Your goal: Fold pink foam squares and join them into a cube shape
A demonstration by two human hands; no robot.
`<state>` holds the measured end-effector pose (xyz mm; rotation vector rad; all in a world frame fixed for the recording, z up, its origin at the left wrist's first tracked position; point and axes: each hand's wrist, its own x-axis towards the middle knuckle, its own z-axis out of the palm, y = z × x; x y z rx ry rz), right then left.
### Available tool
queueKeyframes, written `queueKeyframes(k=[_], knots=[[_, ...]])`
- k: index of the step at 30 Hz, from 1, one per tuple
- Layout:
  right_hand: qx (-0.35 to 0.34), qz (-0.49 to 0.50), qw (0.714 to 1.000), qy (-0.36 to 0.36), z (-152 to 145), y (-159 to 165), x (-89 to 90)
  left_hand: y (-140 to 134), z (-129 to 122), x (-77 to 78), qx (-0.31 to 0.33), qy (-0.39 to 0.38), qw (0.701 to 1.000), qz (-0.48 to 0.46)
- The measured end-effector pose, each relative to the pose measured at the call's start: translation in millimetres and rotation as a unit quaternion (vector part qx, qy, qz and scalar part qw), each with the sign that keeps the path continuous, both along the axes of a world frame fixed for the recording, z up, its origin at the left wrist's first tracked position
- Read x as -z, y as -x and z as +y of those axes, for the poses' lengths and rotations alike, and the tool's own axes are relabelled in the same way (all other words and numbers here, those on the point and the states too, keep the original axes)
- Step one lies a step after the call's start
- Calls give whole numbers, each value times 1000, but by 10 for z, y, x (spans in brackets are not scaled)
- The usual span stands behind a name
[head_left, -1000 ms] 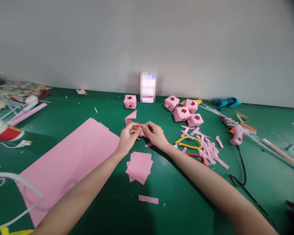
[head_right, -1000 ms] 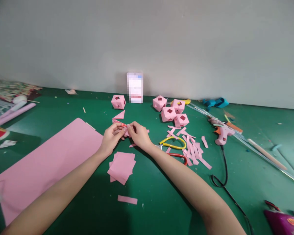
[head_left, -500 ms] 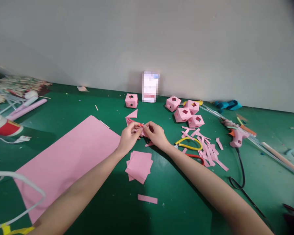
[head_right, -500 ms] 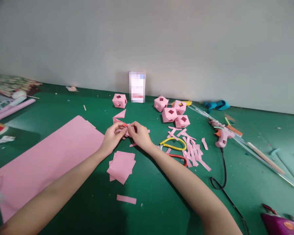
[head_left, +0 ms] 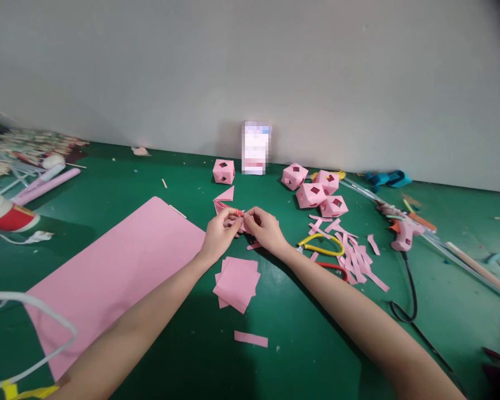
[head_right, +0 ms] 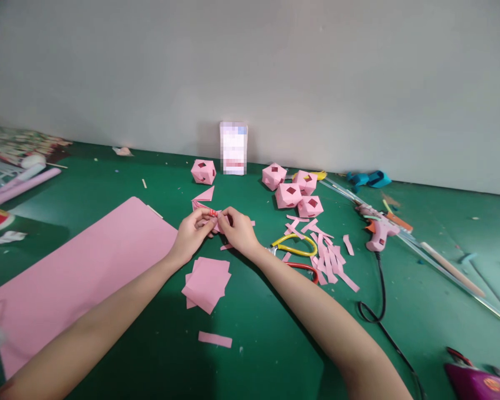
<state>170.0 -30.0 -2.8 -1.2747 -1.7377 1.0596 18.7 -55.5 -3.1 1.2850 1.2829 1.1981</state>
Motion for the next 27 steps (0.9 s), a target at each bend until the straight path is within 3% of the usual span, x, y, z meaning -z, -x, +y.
queueKeyframes(k=[27], knots=[[2, -12, 1000, -11, -9, 2, 6, -1, -8, -23, 4, -4, 1000, 7]])
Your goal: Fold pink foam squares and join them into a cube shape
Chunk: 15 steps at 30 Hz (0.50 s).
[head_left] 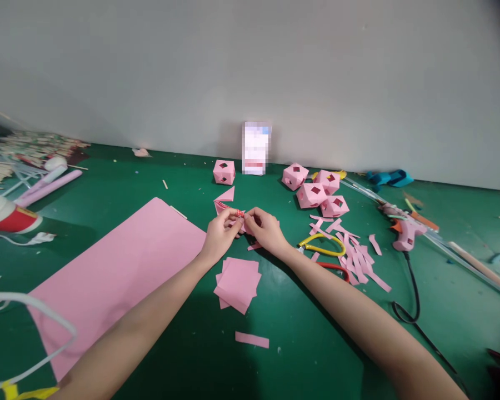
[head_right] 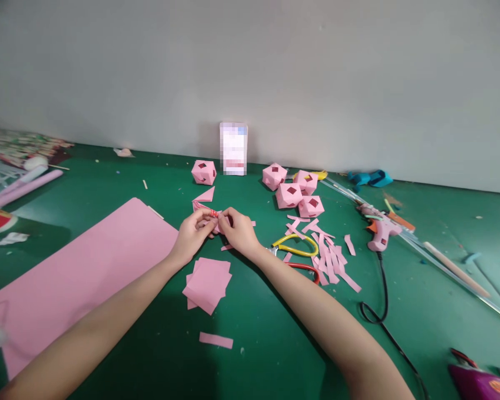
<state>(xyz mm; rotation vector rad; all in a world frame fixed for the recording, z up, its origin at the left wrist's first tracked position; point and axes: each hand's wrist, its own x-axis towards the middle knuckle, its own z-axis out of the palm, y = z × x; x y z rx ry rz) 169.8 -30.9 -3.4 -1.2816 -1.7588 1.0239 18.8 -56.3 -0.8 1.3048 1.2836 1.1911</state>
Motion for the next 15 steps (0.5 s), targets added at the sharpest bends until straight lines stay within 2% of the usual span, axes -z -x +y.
queueKeyframes(k=[15], knots=[[1, -10, 1000, -7, -2, 0, -10, 4, 8, 19, 4, -10, 1000, 9]])
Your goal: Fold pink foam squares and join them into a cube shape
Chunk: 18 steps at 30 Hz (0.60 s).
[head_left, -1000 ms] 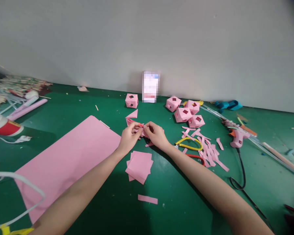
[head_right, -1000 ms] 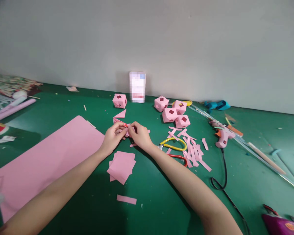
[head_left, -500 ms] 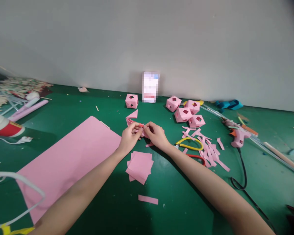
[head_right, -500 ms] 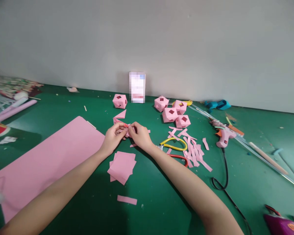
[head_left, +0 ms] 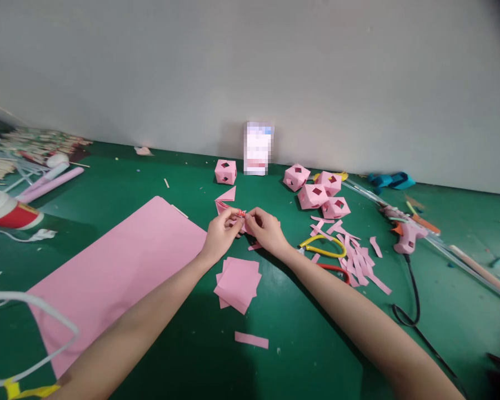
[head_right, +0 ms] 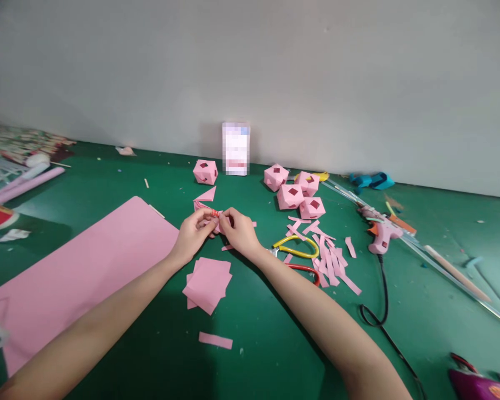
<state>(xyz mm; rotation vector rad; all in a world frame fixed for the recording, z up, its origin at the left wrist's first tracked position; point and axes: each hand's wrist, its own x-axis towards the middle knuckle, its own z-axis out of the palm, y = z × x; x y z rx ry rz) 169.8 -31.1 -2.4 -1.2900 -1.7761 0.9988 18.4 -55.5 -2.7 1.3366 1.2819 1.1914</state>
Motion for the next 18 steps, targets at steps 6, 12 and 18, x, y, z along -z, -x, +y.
queueKeyframes(k=[6, 12, 18], knots=[[2, -5, 1000, 0, 2, 1, 10, -1, 1, 4, -1, 0, 1000, -4], [2, -8, 1000, 2, 0, -1, 1, -5, 4, 9, -1, 7, 1000, 0], [1, -7, 1000, 4, -5, -3, -13, -2, 1, 2, 0, 12, 1000, 2]])
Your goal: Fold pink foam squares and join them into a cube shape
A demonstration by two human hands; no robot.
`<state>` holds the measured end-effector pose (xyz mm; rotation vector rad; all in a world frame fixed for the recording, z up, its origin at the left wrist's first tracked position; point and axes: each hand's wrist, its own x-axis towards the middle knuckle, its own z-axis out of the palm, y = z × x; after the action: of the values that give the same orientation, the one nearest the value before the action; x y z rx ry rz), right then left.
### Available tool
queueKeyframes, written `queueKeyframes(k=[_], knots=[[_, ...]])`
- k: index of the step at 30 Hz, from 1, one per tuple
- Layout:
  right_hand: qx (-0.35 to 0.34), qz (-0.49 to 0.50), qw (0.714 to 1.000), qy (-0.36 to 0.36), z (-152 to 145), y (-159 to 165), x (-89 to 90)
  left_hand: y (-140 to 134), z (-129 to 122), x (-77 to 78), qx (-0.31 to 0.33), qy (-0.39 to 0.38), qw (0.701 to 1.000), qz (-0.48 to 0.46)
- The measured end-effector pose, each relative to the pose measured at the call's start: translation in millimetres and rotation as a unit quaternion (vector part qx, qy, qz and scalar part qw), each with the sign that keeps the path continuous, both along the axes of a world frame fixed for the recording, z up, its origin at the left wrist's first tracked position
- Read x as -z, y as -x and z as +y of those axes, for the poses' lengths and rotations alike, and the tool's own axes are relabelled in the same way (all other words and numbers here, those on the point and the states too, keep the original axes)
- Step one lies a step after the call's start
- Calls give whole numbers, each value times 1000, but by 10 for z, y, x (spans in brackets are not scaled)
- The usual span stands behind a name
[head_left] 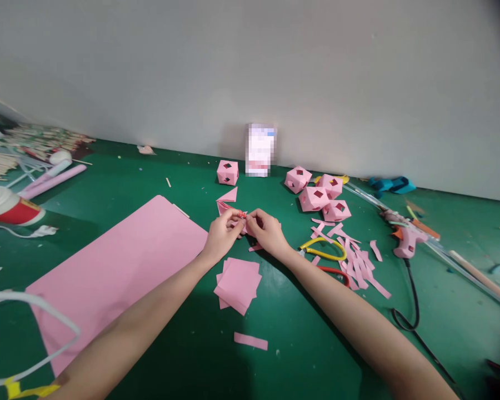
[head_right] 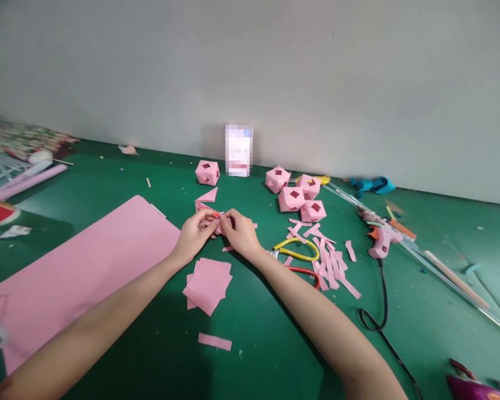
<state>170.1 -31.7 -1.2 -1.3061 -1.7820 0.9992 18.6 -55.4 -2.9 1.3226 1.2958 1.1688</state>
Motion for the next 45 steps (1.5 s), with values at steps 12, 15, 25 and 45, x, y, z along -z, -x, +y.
queueKeyframes(k=[12, 15, 25, 45], knots=[[-1, 2, 1000, 2, -3, 0, -5, -2, -2, 1, 6, -14, 1000, 9], [-2, 1, 1000, 2, -5, -1, -8, -2, -4, -1, 7, -15, 1000, 7], [0, -3, 1000, -1, -3, -1, -7, -11, -7, -18, 4, -10, 1000, 4], [-2, -5, 1000, -2, -7, -2, -26, -7, -6, -19, 2, -15, 1000, 5]])
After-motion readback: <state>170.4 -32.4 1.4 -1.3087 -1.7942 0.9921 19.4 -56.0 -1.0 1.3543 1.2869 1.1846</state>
